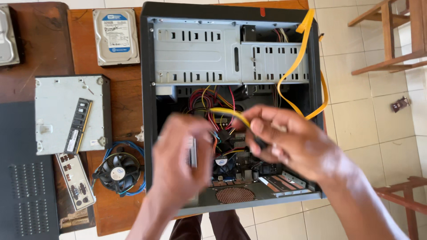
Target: The person connects various internal cables inside a desktop computer case, including power and data cables to the motherboard and drives. The person handles the power supply unit and organizes the wiring within the case.
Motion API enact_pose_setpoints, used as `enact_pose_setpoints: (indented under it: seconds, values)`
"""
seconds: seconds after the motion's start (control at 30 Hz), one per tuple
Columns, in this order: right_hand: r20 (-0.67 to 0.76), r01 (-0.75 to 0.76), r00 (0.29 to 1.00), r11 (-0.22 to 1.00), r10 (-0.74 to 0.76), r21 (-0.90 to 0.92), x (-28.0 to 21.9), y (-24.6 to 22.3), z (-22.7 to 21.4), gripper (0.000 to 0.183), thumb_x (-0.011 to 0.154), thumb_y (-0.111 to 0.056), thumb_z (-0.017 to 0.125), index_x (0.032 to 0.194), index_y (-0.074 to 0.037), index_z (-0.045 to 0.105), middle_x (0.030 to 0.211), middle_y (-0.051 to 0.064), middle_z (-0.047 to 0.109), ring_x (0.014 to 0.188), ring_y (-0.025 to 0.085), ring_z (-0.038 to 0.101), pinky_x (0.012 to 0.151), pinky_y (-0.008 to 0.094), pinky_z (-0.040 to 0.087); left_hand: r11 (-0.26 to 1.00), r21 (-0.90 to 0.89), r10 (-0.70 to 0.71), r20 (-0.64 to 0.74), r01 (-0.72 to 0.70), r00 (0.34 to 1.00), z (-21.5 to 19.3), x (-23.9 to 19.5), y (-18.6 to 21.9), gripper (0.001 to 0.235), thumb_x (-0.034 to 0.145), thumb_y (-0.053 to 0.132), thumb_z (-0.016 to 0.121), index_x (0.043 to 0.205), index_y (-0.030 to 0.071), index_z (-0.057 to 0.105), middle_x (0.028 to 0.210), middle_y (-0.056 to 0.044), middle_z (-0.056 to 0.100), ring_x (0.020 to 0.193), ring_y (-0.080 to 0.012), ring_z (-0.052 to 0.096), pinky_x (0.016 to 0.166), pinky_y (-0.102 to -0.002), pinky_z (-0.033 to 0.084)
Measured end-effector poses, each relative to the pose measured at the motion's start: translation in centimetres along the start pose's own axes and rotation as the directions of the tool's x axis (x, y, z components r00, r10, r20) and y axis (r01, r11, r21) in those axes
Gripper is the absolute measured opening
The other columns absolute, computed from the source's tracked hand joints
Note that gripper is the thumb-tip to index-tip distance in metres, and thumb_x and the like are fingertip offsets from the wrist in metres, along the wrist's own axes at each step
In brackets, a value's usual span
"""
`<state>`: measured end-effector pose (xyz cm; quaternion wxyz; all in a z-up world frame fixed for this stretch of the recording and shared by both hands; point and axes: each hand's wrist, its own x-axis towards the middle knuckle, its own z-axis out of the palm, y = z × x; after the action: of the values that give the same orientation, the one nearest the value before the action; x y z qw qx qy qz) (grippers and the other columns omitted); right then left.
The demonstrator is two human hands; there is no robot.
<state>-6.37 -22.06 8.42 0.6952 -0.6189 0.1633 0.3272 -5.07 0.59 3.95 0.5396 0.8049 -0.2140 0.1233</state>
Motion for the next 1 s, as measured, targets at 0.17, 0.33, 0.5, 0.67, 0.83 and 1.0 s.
enact_pose_setpoints:
  seconds: [0.17,0.33,0.5,0.67,0.83,1.0]
  values:
    - [0.004,0.114,0.993,0.983,-0.116,0.146,2.1,-2.0,-0.9,0.032,0.094,-0.013,0.069,0.117,0.009,0.066,0.092,0.020,0.064,0.053,0.008,0.033,0.049,0.021,0.029,0.814,0.519,-0.044,0.505,-0.262,0.862,4.7,-3.0,-0.5,0.053,0.087,0.015,0.067,0.137,0.006,0.056,0.138,-0.024,0.052,0.129,-0.0434,0.051,0.105,-0.055,0.044]
    - [-0.075,0.041,0.996,0.997,-0.037,0.059,2.4,-1.6,-0.6,0.024,0.091,-0.007,0.072,0.112,0.003,0.070,0.099,0.018,0.072,0.061,0.010,0.040,0.053,0.024,0.031,0.508,0.802,-0.172,0.452,-0.315,0.875,7.2,-4.2,-0.6,0.057,0.086,0.033,0.065,0.137,0.009,0.056,0.130,-0.016,0.060,0.120,-0.0396,0.057,0.108,-0.060,0.042]
    - [-0.050,0.078,0.996,0.996,-0.075,0.048,2.4,-0.9,-1.1,0.014,0.091,0.000,0.074,0.105,0.002,0.070,0.079,0.011,0.067,0.056,0.010,0.037,0.051,0.023,0.028,0.624,0.728,-0.222,0.514,-0.285,0.828,9.7,-6.1,0.7,0.041,0.096,0.029,0.061,0.133,0.011,0.060,0.133,-0.021,0.058,0.117,-0.0484,0.059,0.106,-0.060,0.046]
    - [-0.187,0.048,0.981,0.997,-0.060,-0.065,2.0,-0.7,-2.4,0.016,0.095,-0.004,0.070,0.108,0.004,0.070,0.083,0.012,0.063,0.060,0.013,0.037,0.054,0.023,0.028,0.974,0.210,-0.207,0.651,0.089,0.730,10.0,-6.2,0.4,0.072,0.083,-0.009,0.051,0.153,-0.007,0.036,0.155,-0.037,0.028,0.137,-0.0622,0.030,0.116,-0.071,0.021]
    - [-0.279,-0.017,0.960,0.993,-0.016,-0.114,0.5,0.3,-3.0,0.020,0.094,-0.006,0.069,0.110,0.005,0.072,0.093,0.018,0.071,0.065,0.017,0.042,0.056,0.028,0.032,0.945,0.195,-0.314,0.765,0.263,0.562,2.9,-1.5,0.3,0.063,0.079,-0.011,0.052,0.140,0.003,0.050,0.146,-0.021,0.043,0.127,-0.0459,0.046,0.103,-0.053,0.045]
    - [-0.296,-0.157,0.955,0.861,0.008,-0.484,-2.8,2.7,-0.9,0.026,0.085,-0.031,0.074,0.099,-0.013,0.088,0.085,0.002,0.086,0.079,0.017,0.074,0.085,0.030,0.050,0.949,0.191,-0.315,0.558,0.250,0.768,-2.7,4.2,-1.6,0.033,0.093,-0.013,0.045,0.112,-0.002,0.070,0.114,-0.017,0.077,0.097,-0.0225,0.079,0.098,-0.026,0.065]
